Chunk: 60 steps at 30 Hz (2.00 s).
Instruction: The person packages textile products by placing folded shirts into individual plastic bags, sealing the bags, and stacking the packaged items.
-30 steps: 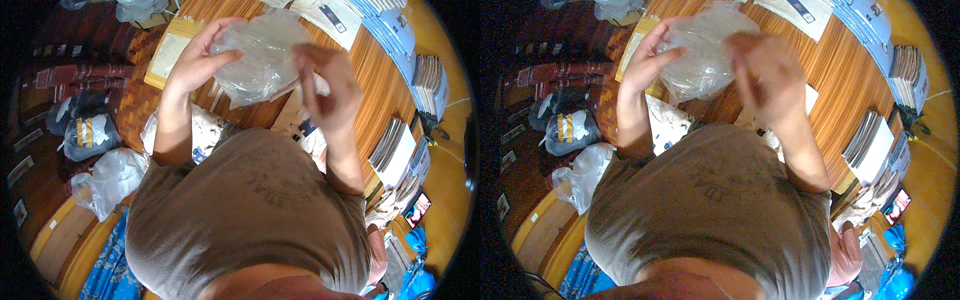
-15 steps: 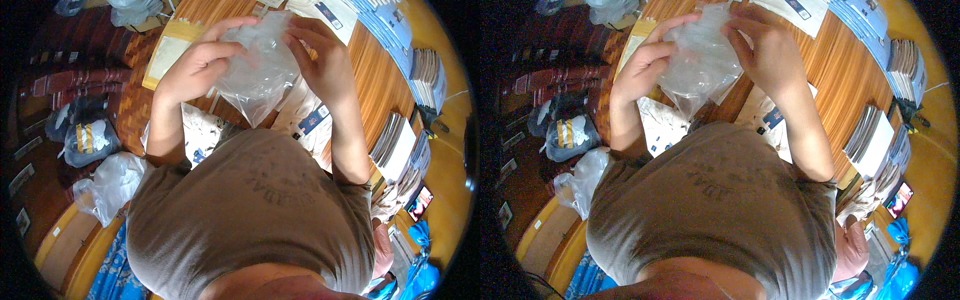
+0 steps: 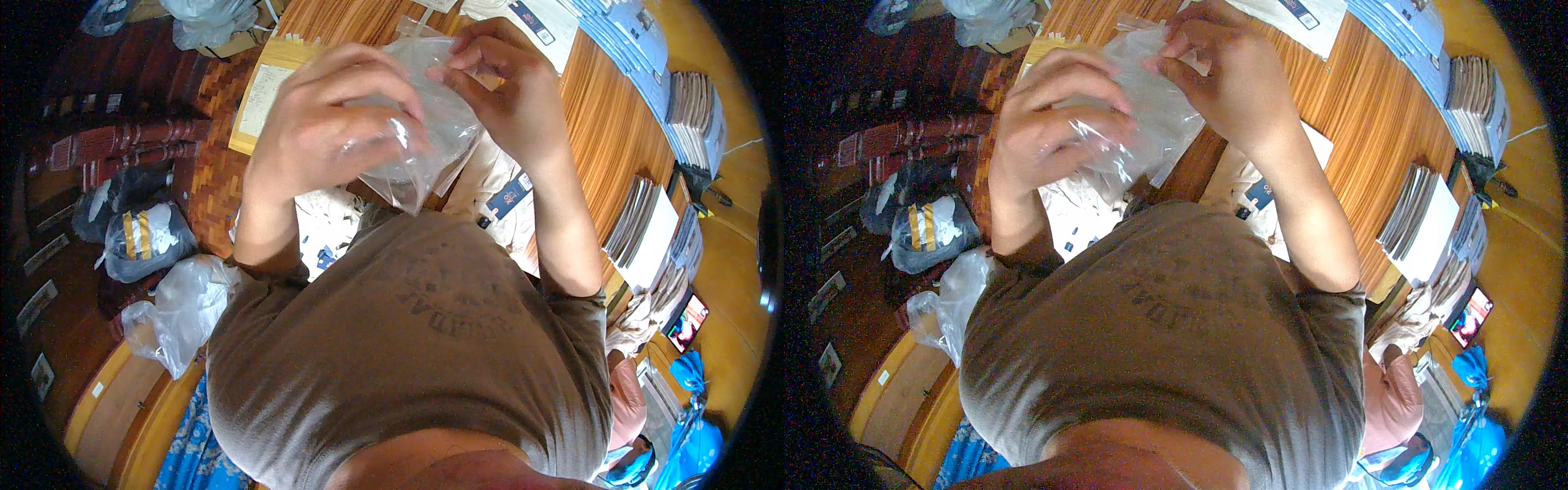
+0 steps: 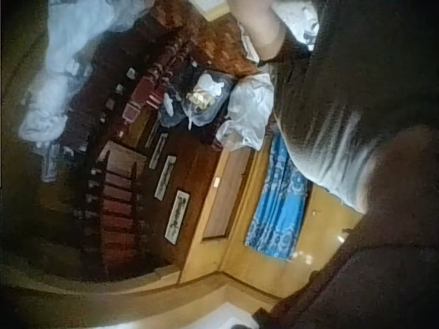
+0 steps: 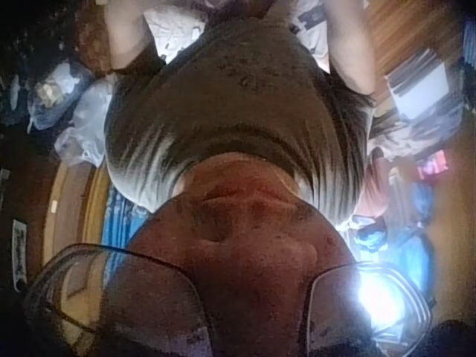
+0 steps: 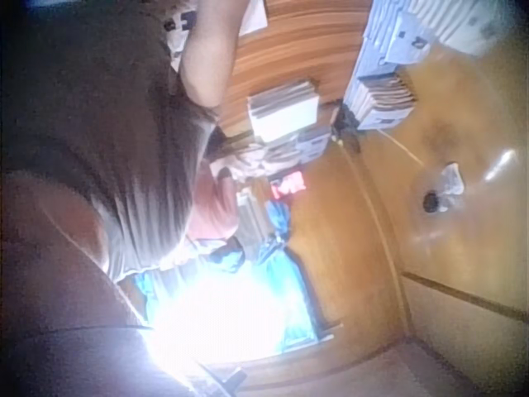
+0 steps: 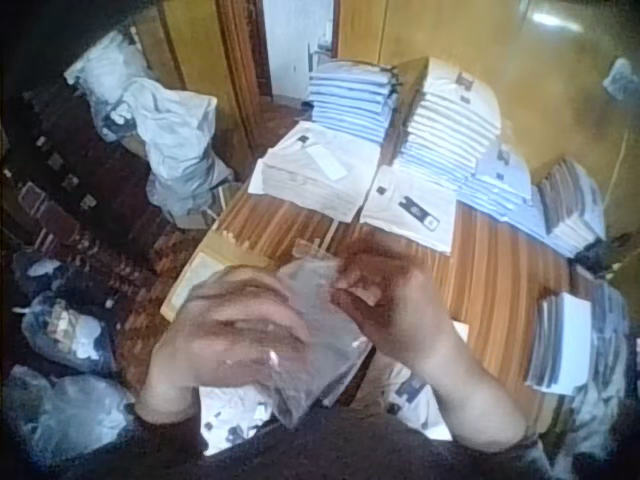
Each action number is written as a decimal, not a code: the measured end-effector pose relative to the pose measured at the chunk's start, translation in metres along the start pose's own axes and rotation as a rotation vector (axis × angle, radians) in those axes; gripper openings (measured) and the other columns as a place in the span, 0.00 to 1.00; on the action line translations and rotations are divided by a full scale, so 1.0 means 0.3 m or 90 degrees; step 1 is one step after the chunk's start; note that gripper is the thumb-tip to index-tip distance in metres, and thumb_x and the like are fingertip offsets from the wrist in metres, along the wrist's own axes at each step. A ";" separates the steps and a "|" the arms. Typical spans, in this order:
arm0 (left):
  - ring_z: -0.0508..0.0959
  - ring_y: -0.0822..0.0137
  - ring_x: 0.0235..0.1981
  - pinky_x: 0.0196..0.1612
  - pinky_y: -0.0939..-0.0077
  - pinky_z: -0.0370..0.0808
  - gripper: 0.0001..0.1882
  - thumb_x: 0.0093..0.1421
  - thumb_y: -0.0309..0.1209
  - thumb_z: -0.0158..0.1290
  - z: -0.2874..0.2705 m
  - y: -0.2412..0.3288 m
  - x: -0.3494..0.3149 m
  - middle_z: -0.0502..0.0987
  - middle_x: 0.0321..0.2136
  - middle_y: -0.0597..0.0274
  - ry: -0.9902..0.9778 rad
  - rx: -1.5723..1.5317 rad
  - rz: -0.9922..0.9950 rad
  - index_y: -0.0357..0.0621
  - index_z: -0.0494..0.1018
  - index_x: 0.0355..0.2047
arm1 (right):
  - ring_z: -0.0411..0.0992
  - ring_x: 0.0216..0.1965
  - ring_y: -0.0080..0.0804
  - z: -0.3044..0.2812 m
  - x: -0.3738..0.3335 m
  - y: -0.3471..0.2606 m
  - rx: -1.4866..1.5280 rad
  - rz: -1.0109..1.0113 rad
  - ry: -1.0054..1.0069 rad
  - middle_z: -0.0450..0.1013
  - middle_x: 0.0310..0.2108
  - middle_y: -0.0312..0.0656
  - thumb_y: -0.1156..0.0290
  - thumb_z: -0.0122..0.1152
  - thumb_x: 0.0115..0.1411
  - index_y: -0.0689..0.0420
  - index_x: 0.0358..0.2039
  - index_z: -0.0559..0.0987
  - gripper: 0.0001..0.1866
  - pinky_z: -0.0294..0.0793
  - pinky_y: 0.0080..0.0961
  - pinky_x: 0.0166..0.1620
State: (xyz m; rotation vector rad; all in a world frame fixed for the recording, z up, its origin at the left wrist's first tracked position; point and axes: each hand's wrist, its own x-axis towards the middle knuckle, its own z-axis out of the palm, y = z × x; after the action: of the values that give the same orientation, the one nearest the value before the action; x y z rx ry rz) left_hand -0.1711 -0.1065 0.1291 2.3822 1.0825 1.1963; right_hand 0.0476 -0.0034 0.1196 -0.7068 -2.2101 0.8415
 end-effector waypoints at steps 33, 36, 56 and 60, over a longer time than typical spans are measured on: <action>0.82 0.66 0.42 0.49 0.69 0.77 0.22 0.63 0.39 0.66 0.048 -0.094 0.010 0.83 0.40 0.54 0.042 -0.066 -0.283 0.36 0.76 0.50 | 0.81 0.31 0.34 -0.059 0.138 -0.117 -0.098 -0.213 0.137 0.83 0.32 0.47 0.80 0.74 0.56 0.63 0.35 0.87 0.06 0.79 0.26 0.36; 0.82 0.65 0.42 0.49 0.69 0.77 0.22 0.64 0.39 0.65 0.043 -0.083 0.018 0.83 0.39 0.54 0.059 -0.081 -0.300 0.35 0.77 0.50 | 0.83 0.34 0.36 -0.068 0.147 -0.124 -0.138 -0.176 0.195 0.84 0.33 0.48 0.80 0.73 0.58 0.63 0.34 0.86 0.04 0.81 0.27 0.39; 0.83 0.49 0.41 0.46 0.61 0.77 0.25 0.61 0.43 0.65 0.076 -0.125 0.008 0.83 0.38 0.45 0.073 -0.127 -0.293 0.36 0.78 0.50 | 0.81 0.42 0.47 -0.141 0.116 -0.136 -0.021 -0.060 0.048 0.79 0.39 0.49 0.80 0.73 0.55 0.65 0.37 0.84 0.09 0.81 0.35 0.46; 0.82 0.53 0.45 0.49 0.63 0.76 0.27 0.61 0.41 0.67 0.074 -0.117 0.007 0.82 0.44 0.48 0.065 -0.131 -0.310 0.39 0.74 0.55 | 0.83 0.37 0.32 -0.158 0.152 -0.109 -0.102 -0.205 -0.005 0.83 0.39 0.43 0.79 0.74 0.58 0.62 0.39 0.88 0.08 0.81 0.22 0.40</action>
State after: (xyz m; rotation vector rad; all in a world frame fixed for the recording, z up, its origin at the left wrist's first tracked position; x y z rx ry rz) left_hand -0.1708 -0.0787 0.0980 1.7789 1.3905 1.1857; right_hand 0.0453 0.0233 0.1881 -0.4035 -2.3341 0.5114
